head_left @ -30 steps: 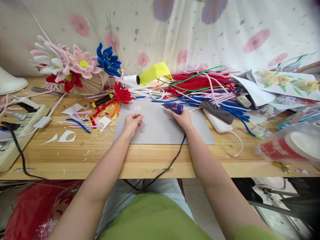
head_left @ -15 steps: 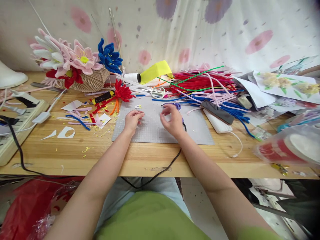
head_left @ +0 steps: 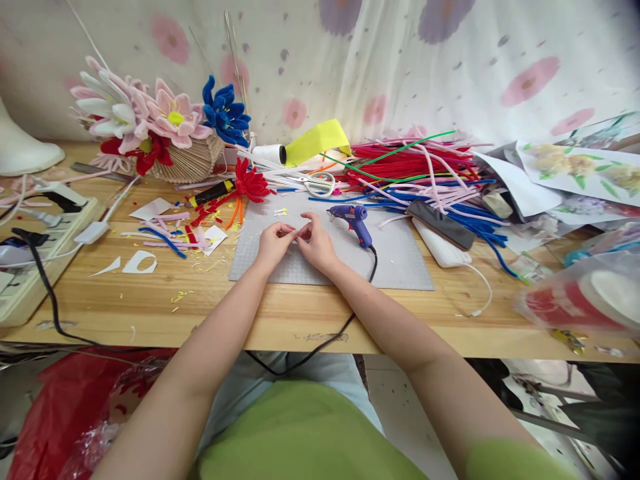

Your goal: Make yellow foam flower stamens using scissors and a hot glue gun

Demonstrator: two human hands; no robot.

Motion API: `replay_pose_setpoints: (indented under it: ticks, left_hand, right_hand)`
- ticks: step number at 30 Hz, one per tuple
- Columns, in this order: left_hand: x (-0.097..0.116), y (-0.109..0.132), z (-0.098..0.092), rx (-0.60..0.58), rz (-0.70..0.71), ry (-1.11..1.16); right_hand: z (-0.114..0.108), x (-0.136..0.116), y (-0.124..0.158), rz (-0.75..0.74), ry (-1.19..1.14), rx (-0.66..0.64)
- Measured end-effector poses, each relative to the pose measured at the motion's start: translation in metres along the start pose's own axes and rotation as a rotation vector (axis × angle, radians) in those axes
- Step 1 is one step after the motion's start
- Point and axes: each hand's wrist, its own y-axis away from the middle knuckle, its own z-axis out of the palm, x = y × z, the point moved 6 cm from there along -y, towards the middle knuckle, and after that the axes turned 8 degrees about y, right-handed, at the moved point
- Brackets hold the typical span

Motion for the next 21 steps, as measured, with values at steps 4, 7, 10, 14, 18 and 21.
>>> replay_pose_setpoints:
  ticks: [4, 7, 10, 14, 18, 21]
  left_hand:
    - [-0.001, -0.001, 0.003, -0.022, 0.017, -0.046]
    - [0.005, -0.001, 0.002, 0.010, 0.046, 0.101]
    - [0.009, 0.000, -0.005, 0.090, 0.042, 0.212]
    - [0.010, 0.003, -0.004, 0.062, -0.010, 0.205]
    - [0.008, 0.006, 0.005, -0.040, -0.055, 0.126]
    - [0.008, 0.006, 0.006, -0.011, -0.030, 0.092]
  right_hand:
    - [-0.003, 0.010, -0.001, 0.037, -0.106, 0.048]
    - [-0.003, 0.018, -0.001, 0.086, -0.194, 0.047]
    - [-0.001, 0.020, 0.000, 0.108, -0.250, 0.021]
    - [0.002, 0.020, 0.001, 0.127, -0.277, -0.011]
    - [0.003, 0.019, 0.001, 0.132, -0.313, -0.048]
    - [0.003, 0.018, 0.000, 0.120, -0.319, -0.053]
